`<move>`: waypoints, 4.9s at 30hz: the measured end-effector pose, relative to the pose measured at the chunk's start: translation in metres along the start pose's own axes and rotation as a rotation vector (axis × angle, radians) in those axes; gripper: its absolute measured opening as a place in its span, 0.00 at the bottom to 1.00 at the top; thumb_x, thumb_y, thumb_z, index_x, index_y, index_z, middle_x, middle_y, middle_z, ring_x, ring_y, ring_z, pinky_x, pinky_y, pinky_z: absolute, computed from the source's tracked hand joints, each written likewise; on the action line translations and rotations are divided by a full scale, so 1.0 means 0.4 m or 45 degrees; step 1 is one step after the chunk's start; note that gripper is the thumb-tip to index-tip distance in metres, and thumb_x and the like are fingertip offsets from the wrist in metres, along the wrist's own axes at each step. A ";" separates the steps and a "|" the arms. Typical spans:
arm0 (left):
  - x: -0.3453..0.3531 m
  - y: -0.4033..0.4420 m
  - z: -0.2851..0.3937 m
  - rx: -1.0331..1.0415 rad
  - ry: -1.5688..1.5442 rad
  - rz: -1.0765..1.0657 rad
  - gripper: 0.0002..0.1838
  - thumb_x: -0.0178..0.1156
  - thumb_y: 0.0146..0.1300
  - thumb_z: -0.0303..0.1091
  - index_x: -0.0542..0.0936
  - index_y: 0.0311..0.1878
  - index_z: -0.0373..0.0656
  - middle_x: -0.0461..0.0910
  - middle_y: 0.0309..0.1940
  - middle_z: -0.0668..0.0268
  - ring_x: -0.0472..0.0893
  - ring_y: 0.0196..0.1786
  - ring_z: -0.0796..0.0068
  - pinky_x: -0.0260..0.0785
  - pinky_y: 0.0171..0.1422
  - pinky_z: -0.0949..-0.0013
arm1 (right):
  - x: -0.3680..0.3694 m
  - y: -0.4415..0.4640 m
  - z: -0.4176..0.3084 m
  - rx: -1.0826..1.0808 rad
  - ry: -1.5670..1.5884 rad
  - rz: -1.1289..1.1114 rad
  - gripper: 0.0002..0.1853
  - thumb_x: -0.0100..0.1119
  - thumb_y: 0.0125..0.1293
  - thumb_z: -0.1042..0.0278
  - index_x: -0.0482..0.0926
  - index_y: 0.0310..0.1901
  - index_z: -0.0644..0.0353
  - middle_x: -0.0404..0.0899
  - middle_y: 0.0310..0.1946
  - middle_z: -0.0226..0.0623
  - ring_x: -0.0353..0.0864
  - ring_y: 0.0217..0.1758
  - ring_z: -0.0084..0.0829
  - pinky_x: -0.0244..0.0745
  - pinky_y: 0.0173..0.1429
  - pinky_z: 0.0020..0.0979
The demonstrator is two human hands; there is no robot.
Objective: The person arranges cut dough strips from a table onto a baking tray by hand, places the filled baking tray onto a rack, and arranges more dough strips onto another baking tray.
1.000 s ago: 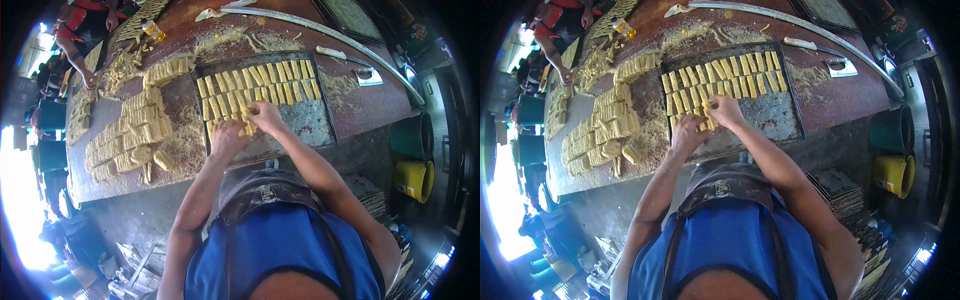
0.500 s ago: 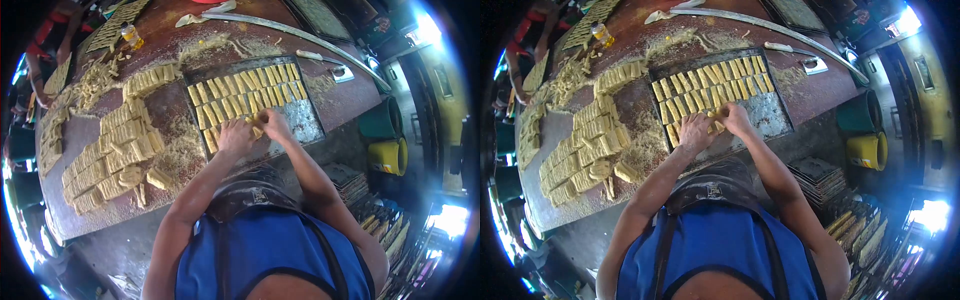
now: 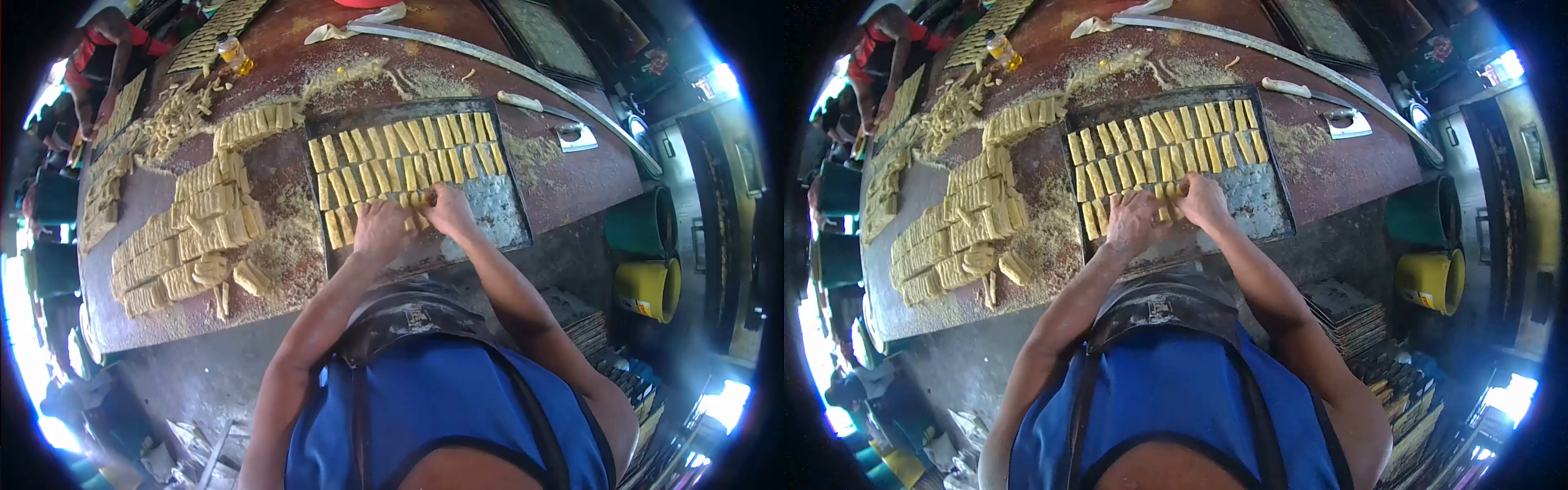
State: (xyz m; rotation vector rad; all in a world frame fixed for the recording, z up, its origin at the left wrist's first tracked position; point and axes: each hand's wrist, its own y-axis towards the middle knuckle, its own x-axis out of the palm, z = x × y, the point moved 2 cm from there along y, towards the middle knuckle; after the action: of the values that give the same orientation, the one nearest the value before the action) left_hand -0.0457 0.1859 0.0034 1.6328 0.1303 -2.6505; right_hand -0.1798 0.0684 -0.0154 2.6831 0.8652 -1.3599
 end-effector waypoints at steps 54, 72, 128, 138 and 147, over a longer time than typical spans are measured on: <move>-0.122 -0.547 -0.594 -0.854 -1.686 0.719 0.17 0.61 0.66 0.30 0.81 0.56 0.38 0.87 0.37 0.61 0.85 0.39 0.74 0.77 0.40 0.68 | 0.617 -0.045 -0.600 -0.764 0.193 -0.697 0.20 0.71 0.56 0.65 0.81 0.49 0.60 0.85 0.40 0.46 0.86 0.43 0.39 0.80 0.49 0.37; -0.097 -0.373 -0.333 -0.766 -0.940 1.347 0.14 0.64 0.68 0.27 0.79 0.55 0.35 0.84 0.41 0.65 0.81 0.40 0.79 0.75 0.42 0.72 | 0.101 -0.022 -0.263 -0.981 0.394 -0.623 0.16 0.70 0.58 0.74 0.82 0.50 0.60 0.85 0.49 0.42 0.86 0.50 0.37 0.81 0.52 0.35; 0.087 0.165 0.109 -0.009 -0.094 0.136 0.17 0.69 0.59 0.43 0.86 0.50 0.51 0.83 0.47 0.65 0.78 0.58 0.61 0.63 0.66 0.50 | -0.144 0.073 0.210 -0.290 0.216 -0.116 0.15 0.72 0.59 0.66 0.84 0.44 0.65 0.88 0.37 0.45 0.89 0.42 0.39 0.80 0.47 0.38; 0.089 0.243 0.103 0.074 -0.121 0.070 0.21 0.67 0.60 0.44 0.82 0.57 0.52 0.83 0.49 0.62 0.78 0.59 0.59 0.63 0.66 0.49 | -0.143 0.027 0.204 -0.099 0.291 0.118 0.16 0.71 0.60 0.59 0.85 0.43 0.64 0.87 0.38 0.46 0.88 0.43 0.43 0.80 0.49 0.38; 0.072 0.264 0.096 0.121 -0.181 0.038 0.21 0.66 0.62 0.43 0.82 0.58 0.53 0.81 0.49 0.61 0.78 0.59 0.58 0.63 0.67 0.49 | -0.110 -0.015 0.173 0.039 -0.056 0.205 0.22 0.73 0.56 0.58 0.81 0.48 0.63 0.87 0.35 0.47 0.88 0.41 0.46 0.81 0.46 0.40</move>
State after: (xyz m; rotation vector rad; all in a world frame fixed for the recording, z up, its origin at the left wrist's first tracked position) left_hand -0.0859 0.0781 -0.0111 1.4511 -0.0234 -2.7784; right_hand -0.2547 0.0358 -0.0243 2.6669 0.6143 -1.4007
